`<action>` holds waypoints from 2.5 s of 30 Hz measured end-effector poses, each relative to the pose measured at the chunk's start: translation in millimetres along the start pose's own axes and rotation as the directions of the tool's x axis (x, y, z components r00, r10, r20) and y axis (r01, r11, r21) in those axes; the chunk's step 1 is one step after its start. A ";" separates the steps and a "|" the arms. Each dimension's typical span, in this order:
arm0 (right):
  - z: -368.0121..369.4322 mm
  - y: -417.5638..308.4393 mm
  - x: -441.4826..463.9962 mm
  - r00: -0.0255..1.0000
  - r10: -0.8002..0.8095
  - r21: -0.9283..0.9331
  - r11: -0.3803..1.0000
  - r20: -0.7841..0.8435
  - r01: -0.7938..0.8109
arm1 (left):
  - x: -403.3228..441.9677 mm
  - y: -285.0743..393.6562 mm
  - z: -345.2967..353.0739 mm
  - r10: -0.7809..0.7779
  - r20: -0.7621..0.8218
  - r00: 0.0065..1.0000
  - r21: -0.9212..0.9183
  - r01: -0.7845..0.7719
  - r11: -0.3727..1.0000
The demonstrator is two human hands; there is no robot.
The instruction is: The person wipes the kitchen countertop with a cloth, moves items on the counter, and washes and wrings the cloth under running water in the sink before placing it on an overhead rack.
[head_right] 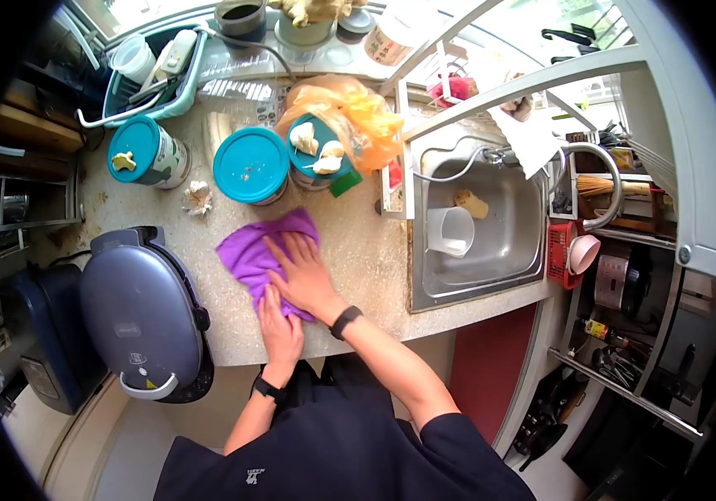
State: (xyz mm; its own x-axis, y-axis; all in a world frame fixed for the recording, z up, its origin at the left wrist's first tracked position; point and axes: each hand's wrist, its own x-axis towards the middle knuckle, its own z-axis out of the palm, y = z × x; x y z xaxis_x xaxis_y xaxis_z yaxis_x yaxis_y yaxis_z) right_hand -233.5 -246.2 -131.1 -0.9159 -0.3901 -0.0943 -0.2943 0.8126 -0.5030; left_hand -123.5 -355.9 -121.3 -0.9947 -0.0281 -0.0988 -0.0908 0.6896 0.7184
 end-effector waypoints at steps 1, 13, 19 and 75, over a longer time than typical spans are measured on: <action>-6.8 17.5 -9.0 0.998 0.056 -0.018 0.998 -0.037 -0.057 | 9.4 11.9 11.4 0.010 0.041 0.999 -0.022 -0.009 1.000; 7.2 7.0 -11.4 0.883 0.396 -0.191 0.874 -0.253 -0.447 | 12.2 14.6 8.4 0.066 0.129 0.989 0.067 -0.075 0.995; 4.1 -27.4 -2.4 0.982 0.149 -0.048 0.987 -0.114 -0.156 | -7.6 -16.4 -31.6 -0.067 0.104 0.992 0.122 0.054 0.991; -181.1 -76.5 156.9 0.982 -0.105 -0.374 0.914 0.159 0.158 | 3.2 -9.5 -27.1 0.221 0.160 0.962 0.149 -0.245 0.958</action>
State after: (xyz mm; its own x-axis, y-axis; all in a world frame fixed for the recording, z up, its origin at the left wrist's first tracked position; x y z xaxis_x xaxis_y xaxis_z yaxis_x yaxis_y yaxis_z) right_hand -404.2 -291.2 48.2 -0.8252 -0.5367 -0.1762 -0.5156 0.8430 -0.1532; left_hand -127.1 -382.2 -109.8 -0.9693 0.2415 -0.0465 0.1639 0.7753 0.6099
